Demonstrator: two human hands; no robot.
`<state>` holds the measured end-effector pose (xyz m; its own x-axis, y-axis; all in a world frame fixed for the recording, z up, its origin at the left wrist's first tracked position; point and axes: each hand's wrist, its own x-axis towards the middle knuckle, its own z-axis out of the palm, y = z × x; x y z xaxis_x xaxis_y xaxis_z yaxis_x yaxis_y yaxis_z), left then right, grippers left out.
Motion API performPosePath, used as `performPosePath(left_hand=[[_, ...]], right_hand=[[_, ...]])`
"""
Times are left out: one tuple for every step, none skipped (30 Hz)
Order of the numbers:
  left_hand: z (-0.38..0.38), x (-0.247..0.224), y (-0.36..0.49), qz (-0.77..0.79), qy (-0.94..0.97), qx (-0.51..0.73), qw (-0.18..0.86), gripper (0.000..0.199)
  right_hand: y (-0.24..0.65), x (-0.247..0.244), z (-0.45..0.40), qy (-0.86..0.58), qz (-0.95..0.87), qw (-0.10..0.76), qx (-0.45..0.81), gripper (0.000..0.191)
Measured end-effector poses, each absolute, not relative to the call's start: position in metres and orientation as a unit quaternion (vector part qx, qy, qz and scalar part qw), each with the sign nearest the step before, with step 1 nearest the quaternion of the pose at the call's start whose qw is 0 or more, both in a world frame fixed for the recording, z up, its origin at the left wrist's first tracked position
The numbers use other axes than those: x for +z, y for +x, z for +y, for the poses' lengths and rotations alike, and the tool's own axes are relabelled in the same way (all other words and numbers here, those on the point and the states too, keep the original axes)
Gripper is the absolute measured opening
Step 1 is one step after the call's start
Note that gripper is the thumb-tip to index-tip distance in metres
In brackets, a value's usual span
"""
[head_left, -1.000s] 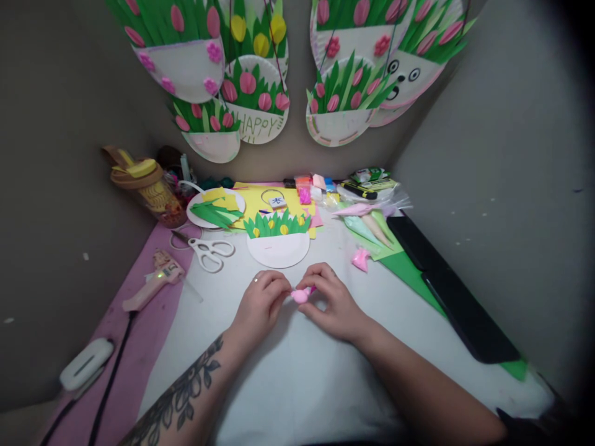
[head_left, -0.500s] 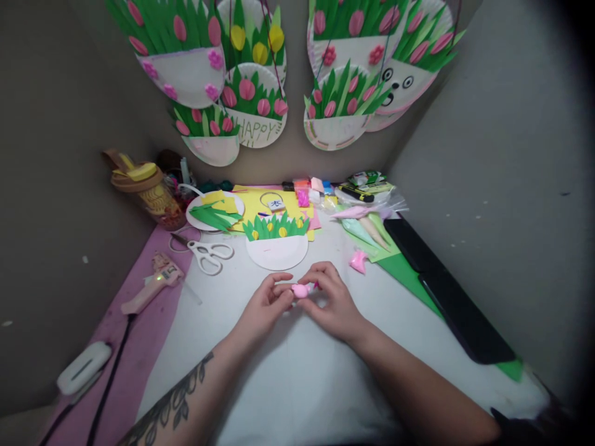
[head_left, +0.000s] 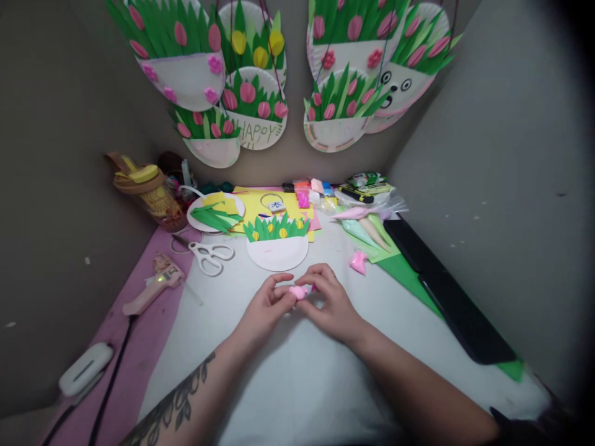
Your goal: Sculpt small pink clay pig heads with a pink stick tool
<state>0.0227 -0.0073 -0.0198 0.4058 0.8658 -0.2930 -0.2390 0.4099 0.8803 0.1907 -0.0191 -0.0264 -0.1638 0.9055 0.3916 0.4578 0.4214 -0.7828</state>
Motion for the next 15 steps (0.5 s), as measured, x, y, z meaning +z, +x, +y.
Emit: performPosePath(left_hand=[[-0.0073,-0.0196,0.0229,0.395,0.394,0.374,0.741,0.049],[-0.0072,-0.0194,0.0232,0.393,0.392,0.375,0.742,0.050],[-0.0071,-0.0191,0.0235,0.392,0.389,0.378,0.743,0.051],[-0.0070,-0.0187,0.0237,0.393,0.387,0.380,0.743,0.052],[-0.0069,-0.0184,0.0239,0.395,0.386,0.383,0.741,0.053],[-0.0068,-0.0181,0.0241,0.398,0.385,0.385,0.738,0.053],[-0.0068,-0.0178,0.0242,0.401,0.386,0.387,0.735,0.053],[-0.0068,-0.0177,0.0243,0.402,0.386,0.388,0.734,0.053],[-0.0070,-0.0175,0.0245,0.401,0.385,0.389,0.734,0.054],[-0.0074,-0.0175,0.0247,0.400,0.384,0.390,0.735,0.055],[-0.0078,-0.0175,0.0249,0.399,0.382,0.390,0.737,0.056],[-0.0082,-0.0176,0.0251,0.398,0.380,0.391,0.738,0.057],[-0.0085,-0.0177,0.0252,0.399,0.380,0.392,0.737,0.058],[-0.0084,-0.0178,0.0251,0.401,0.380,0.394,0.734,0.058],[-0.0078,-0.0179,0.0246,0.405,0.382,0.398,0.729,0.058]], right_hand=[[0.1906,-0.0261,-0.0192,-0.473,-0.720,0.440,0.254,0.025],[0.1907,-0.0258,-0.0191,-0.472,-0.720,0.440,0.256,0.023],[0.1908,-0.0253,-0.0191,-0.471,-0.720,0.440,0.258,0.021],[0.1909,-0.0249,-0.0190,-0.470,-0.719,0.441,0.260,0.021],[0.1911,-0.0246,-0.0189,-0.469,-0.719,0.442,0.262,0.021],[0.1913,-0.0243,-0.0188,-0.468,-0.718,0.442,0.264,0.021],[0.1914,-0.0241,-0.0187,-0.468,-0.718,0.442,0.265,0.022],[0.1914,-0.0241,-0.0187,-0.468,-0.718,0.442,0.266,0.021],[0.1913,-0.0242,-0.0187,-0.468,-0.718,0.442,0.266,0.021],[0.1911,-0.0244,-0.0188,-0.468,-0.718,0.441,0.266,0.020],[0.1908,-0.0247,-0.0189,-0.469,-0.717,0.441,0.266,0.019],[0.1905,-0.0250,-0.0190,-0.470,-0.717,0.440,0.267,0.018],[0.1902,-0.0253,-0.0192,-0.471,-0.717,0.438,0.269,0.019],[0.1902,-0.0256,-0.0192,-0.474,-0.716,0.435,0.271,0.022],[0.1904,-0.0257,-0.0192,-0.477,-0.715,0.431,0.274,0.026]])
